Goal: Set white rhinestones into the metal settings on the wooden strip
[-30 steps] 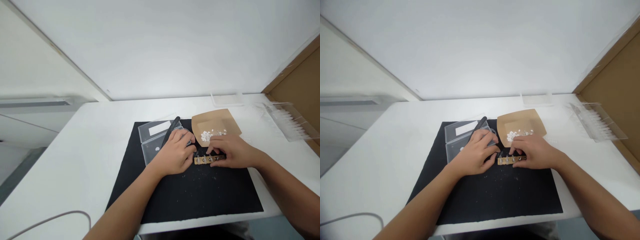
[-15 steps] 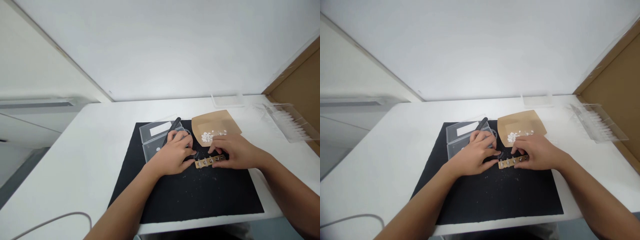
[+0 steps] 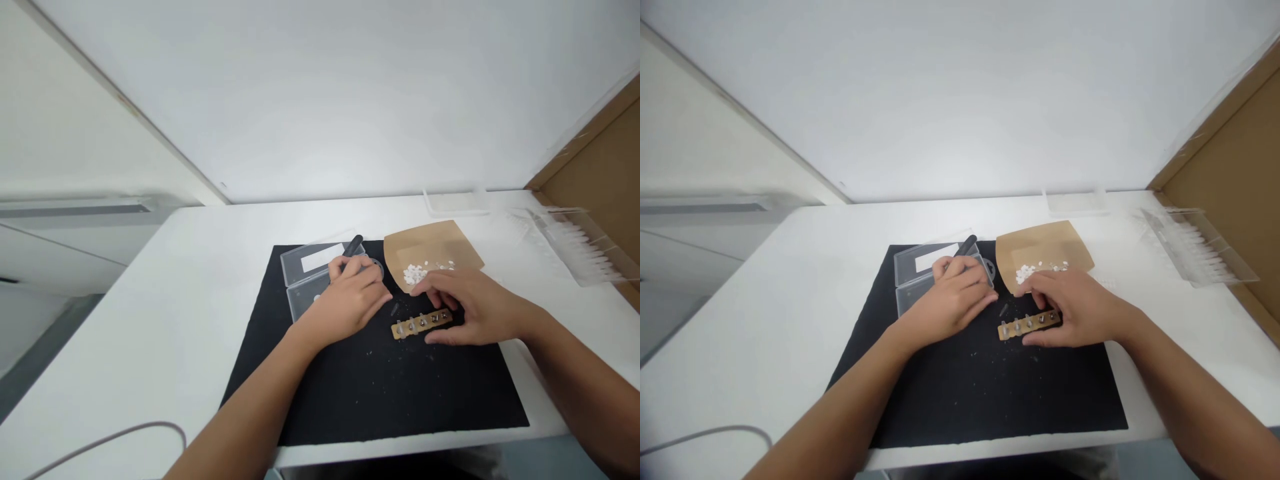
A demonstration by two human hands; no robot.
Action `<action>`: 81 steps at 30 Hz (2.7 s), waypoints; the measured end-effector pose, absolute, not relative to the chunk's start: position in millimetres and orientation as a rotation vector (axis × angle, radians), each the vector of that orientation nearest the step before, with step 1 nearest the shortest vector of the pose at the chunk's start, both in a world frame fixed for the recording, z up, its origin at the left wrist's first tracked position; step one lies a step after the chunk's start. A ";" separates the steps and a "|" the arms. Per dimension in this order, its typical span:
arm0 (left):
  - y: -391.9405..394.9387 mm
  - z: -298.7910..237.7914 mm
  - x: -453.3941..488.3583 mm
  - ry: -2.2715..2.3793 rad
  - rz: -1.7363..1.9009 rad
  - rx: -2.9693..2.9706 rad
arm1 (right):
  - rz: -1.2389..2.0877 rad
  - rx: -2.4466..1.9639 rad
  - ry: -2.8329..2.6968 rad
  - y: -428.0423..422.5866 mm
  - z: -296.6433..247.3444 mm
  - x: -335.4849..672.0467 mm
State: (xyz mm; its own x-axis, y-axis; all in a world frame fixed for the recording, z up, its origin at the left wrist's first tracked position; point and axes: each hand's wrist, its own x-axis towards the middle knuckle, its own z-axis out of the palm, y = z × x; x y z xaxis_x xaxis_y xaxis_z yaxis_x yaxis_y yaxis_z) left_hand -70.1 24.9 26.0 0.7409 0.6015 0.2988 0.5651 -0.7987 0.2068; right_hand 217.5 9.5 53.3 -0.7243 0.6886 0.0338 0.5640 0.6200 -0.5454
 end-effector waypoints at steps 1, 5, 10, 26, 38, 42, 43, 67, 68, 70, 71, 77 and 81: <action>24.3 27.3 -69.3 0.987 0.604 2.785 | 0.737 -1.009 -2.569 8.8 52.9 216.5; 17.4 30.0 -59.0 1.072 0.927 2.447 | 0.598 -1.050 -2.383 7.6 45.4 208.3; 6.1 27.0 -42.2 1.120 1.107 2.103 | 0.638 -1.063 -2.182 4.0 33.9 194.6; -2.9 21.7 -33.4 0.951 1.322 2.128 | 1.060 -1.125 -1.699 -6.9 31.6 178.3; 14.7 15.9 -54.6 1.744 1.055 2.469 | 0.509 -1.221 -1.900 1.1 30.3 192.5; 23.9 14.3 -68.7 1.975 0.776 2.524 | 0.428 -1.292 -1.867 9.7 26.2 200.8; 24.3 14.3 -70.3 1.996 0.722 2.533 | 0.416 -1.306 -1.859 11.0 25.7 202.2; 31.4 5.9 -83.3 2.187 0.461 2.601 | 0.257 -1.292 -2.070 15.1 25.2 204.1; 31.4 6.1 -83.3 2.187 0.450 2.597 | 0.244 -1.292 -2.075 15.5 25.3 204.4; 30.6 7.8 -82.4 2.199 0.453 2.552 | 0.223 -1.295 -2.084 16.4 25.6 205.0; 29.9 9.3 -81.5 2.201 0.483 2.524 | 0.218 -1.296 -2.089 16.8 25.8 205.2; 24.7 16.3 -70.6 1.964 1.081 2.505 | 0.209 -1.307 -2.058 18.3 25.1 204.6; 19.5 10.6 -56.5 1.526 1.423 2.512 | 0.161 -1.359 -2.035 16.7 21.6 202.1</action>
